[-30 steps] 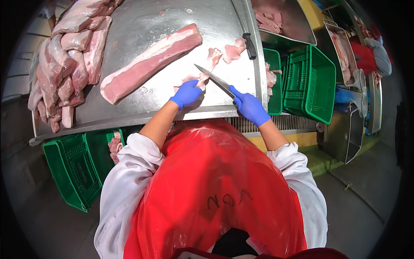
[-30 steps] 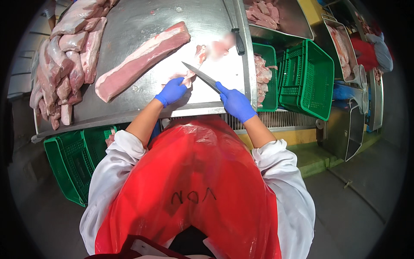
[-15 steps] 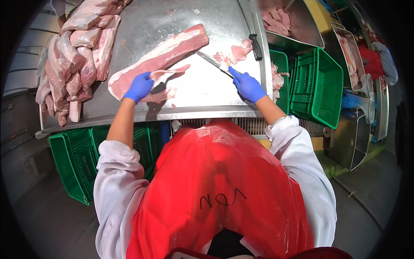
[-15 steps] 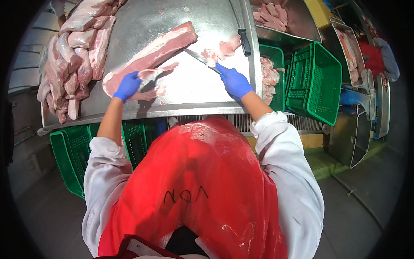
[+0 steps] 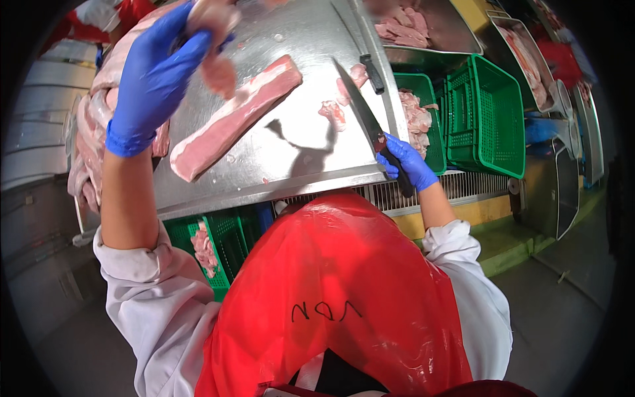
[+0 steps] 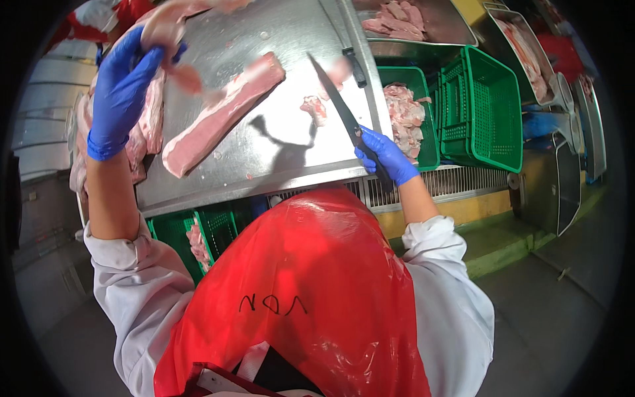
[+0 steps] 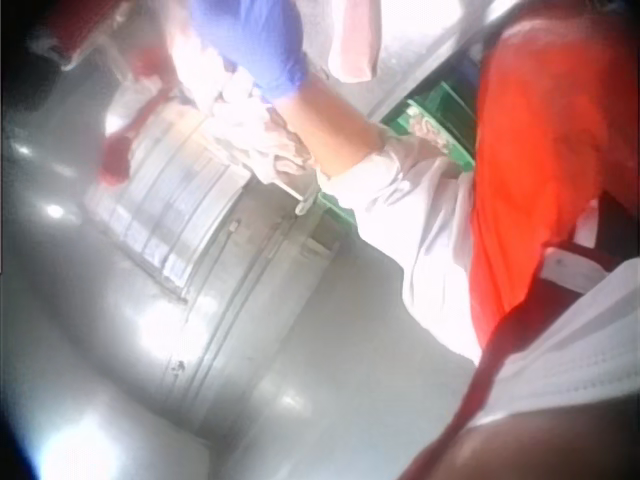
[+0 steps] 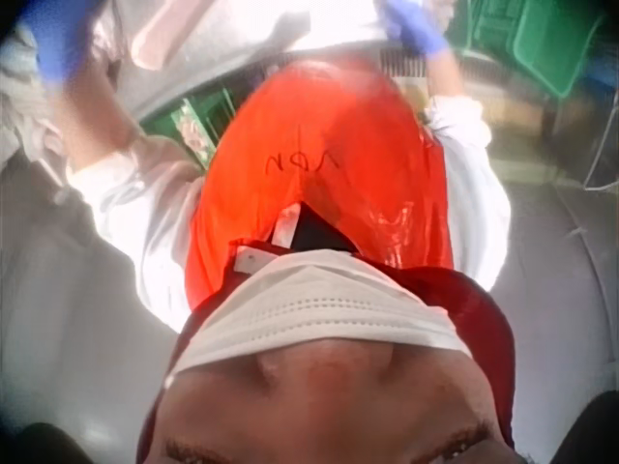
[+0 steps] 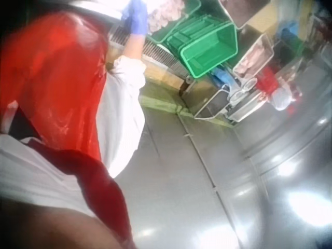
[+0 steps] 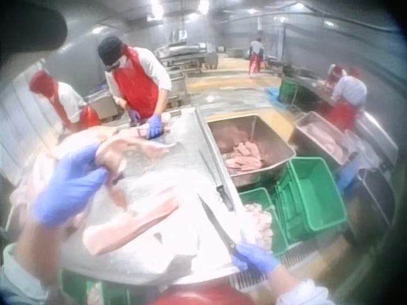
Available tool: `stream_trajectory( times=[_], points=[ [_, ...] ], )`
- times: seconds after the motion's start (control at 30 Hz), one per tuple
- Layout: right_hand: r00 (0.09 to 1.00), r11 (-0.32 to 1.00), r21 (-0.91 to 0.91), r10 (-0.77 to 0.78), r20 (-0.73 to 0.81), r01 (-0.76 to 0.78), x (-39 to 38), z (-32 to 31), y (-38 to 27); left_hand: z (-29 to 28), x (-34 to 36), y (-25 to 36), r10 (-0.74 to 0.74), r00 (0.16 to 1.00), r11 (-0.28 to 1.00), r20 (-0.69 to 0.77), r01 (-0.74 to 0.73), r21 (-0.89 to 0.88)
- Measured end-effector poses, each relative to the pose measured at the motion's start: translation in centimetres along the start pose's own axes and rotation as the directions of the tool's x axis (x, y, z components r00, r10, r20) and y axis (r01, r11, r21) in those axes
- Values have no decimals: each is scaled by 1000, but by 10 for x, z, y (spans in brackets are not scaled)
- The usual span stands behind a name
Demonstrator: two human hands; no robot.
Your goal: The person uses a knife to trim fat and cut large pieces of raw pork into smaller portions on a stainless steel table. They repeatedly trim edges and separate lean meat from fat, placing trimmed pieces into green baskets below.
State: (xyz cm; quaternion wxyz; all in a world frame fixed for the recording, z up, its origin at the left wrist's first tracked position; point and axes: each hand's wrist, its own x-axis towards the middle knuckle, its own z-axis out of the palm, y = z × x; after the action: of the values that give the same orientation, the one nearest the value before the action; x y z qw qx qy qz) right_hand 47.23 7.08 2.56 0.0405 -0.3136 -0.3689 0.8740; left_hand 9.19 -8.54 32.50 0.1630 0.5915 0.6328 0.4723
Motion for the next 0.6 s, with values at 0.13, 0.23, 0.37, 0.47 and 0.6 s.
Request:
stream_trajectory(
  times=[0.13,0.23,0.37,0.47,0.6],
  points=[
    [951,958,171,-185,-247,230,-38,-25,23,85,69,8,310,932,889,188,-355,291],
    [901,906,213,-286,-328,365,-78,-58,30,167,88,3,134,875,980,466,-187,71],
    [777,869,80,-391,-493,488,-138,-79,38,246,68,-122,135,796,931,590,-306,199],
    [676,843,26,-412,-611,537,-175,-71,52,277,39,-218,-106,744,882,659,-236,408],
    [581,874,-16,-337,-741,486,-206,-57,72,266,-49,-266,117,857,839,503,-356,411]
  ],
)
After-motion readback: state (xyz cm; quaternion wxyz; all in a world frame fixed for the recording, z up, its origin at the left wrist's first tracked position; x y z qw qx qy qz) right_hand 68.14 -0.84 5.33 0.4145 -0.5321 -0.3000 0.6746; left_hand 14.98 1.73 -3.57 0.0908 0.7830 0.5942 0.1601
